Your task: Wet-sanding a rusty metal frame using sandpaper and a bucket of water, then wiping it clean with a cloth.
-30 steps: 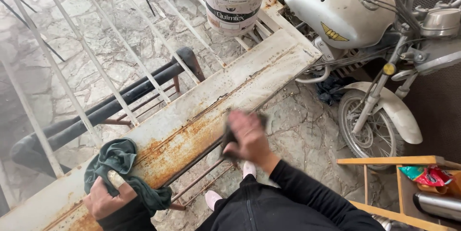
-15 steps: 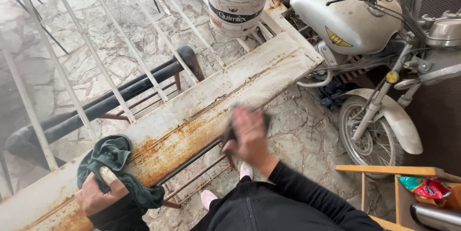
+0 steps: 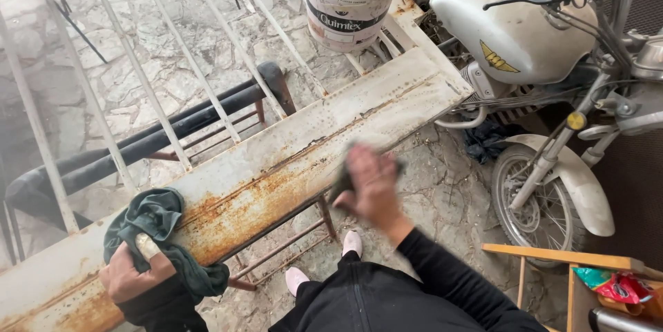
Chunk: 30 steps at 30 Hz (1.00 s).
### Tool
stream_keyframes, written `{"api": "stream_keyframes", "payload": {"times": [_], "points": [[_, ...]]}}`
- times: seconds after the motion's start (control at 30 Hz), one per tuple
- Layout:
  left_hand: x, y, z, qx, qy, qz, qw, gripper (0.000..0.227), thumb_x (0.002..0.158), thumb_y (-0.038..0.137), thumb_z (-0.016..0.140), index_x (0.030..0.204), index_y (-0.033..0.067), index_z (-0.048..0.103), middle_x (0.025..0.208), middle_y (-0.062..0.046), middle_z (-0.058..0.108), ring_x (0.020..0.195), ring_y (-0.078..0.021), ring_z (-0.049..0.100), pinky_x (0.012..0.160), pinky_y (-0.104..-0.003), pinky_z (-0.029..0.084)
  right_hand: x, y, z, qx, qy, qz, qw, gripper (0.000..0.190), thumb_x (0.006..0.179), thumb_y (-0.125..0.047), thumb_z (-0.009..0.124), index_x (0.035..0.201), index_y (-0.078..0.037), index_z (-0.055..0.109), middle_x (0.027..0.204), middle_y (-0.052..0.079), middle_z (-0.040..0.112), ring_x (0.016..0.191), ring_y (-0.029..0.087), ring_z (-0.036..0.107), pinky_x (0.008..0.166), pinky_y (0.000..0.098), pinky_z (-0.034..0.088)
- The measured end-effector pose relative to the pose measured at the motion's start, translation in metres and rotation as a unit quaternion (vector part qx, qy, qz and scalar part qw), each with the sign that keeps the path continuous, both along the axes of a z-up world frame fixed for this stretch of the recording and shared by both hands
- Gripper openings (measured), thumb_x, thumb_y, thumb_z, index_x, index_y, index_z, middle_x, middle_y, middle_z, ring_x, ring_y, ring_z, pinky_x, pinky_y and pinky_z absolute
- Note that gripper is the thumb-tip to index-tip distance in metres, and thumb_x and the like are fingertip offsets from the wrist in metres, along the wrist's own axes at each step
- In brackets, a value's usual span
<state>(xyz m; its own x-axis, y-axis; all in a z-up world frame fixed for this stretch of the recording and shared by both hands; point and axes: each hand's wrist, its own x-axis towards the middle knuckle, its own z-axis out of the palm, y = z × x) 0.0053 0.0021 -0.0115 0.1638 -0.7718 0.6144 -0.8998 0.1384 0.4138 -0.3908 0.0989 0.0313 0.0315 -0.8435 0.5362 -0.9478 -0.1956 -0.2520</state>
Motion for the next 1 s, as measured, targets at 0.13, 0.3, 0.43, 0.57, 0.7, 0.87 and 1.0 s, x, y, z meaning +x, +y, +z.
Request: {"api": "stream_keyframes", "payload": {"times": [0.13,0.3,0.43,0.57,0.7,0.87,1.0], "points": [[-0.005,0.003,0.012,-0.002,0.016,-0.010,1.000,0.021,0.107,0.014,0.064,0.105,-0.0012,0.079,0.089,-0.015,0.071,0.087,-0.0370,0.059,0.082,-0.046,0.048,-0.104,-0.012,-0.036,0.041,0.028,-0.240,0.969,0.084,0.104,-0.062,0.019,0.154,0.003,0.037,0.159,0.020,0.040,0.150,0.037,0.034,0.126,0.0599,0.011],[-0.002,0.000,0.006,-0.008,0.022,-0.013,1.000,0.020,0.107,0.011,0.065,0.103,-0.0022,0.079,0.088,-0.016,0.071,0.085,-0.0364,0.059,0.082,-0.045,0.048,0.031,-0.040,0.042,-0.053,-0.117,-0.020,0.991,0.015,0.095,-0.018,0.063,0.081,-0.012,0.065,0.088,0.006,0.060,0.096,0.026,0.056,0.110,0.0455,0.037],[-0.002,-0.002,0.002,-0.045,-0.001,-0.031,0.999,0.024,0.108,0.014,0.063,0.101,-0.0025,0.079,0.089,-0.015,0.073,0.083,-0.0349,0.062,0.084,-0.044,0.051,0.066,-0.036,0.010,0.129,-0.045,0.108,0.985,0.112,0.084,-0.068,0.066,0.156,0.008,0.026,0.161,0.029,0.033,0.154,0.043,0.029,0.129,0.0495,0.019],[-0.011,0.001,0.015,-0.017,0.030,-0.017,0.999,0.028,0.117,0.018,0.066,0.099,-0.0016,0.076,0.089,-0.015,0.073,0.086,-0.0371,0.062,0.086,-0.046,0.050,-0.043,-0.058,0.022,0.258,0.035,-0.148,0.954,0.097,0.100,-0.072,0.015,0.160,0.003,0.008,0.170,0.024,0.006,0.158,0.037,0.009,0.128,0.0497,0.007],[-0.008,0.001,0.014,-0.015,0.025,-0.015,0.999,0.028,0.113,0.017,0.064,0.107,-0.0046,0.080,0.095,-0.015,0.076,0.092,-0.0354,0.064,0.084,-0.044,0.052,-0.031,-0.073,0.055,0.359,0.019,-0.253,0.898,0.118,0.080,-0.086,-0.001,0.159,0.001,-0.009,0.169,0.022,-0.012,0.159,0.033,-0.008,0.127,0.0427,-0.005],[-0.005,0.000,0.008,-0.011,0.019,-0.016,1.000,0.030,0.111,0.018,0.063,0.110,-0.0050,0.081,0.098,-0.017,0.077,0.095,-0.0359,0.064,0.084,-0.046,0.052,0.103,-0.067,0.007,0.298,0.096,0.165,0.936,0.115,0.088,-0.083,0.018,0.158,0.004,-0.008,0.169,0.023,-0.011,0.161,0.032,-0.005,0.129,0.0417,-0.002],[-0.011,0.003,0.016,0.021,0.044,-0.009,0.999,0.031,0.112,0.018,0.061,0.111,-0.0063,0.080,0.098,-0.018,0.077,0.097,-0.0355,0.063,0.081,-0.047,0.053,0.033,-0.083,0.050,0.238,-0.193,0.105,0.946,0.097,0.084,-0.041,0.079,0.157,0.000,0.030,0.160,0.018,0.039,0.153,0.035,0.028,0.126,0.0442,0.012]]}}
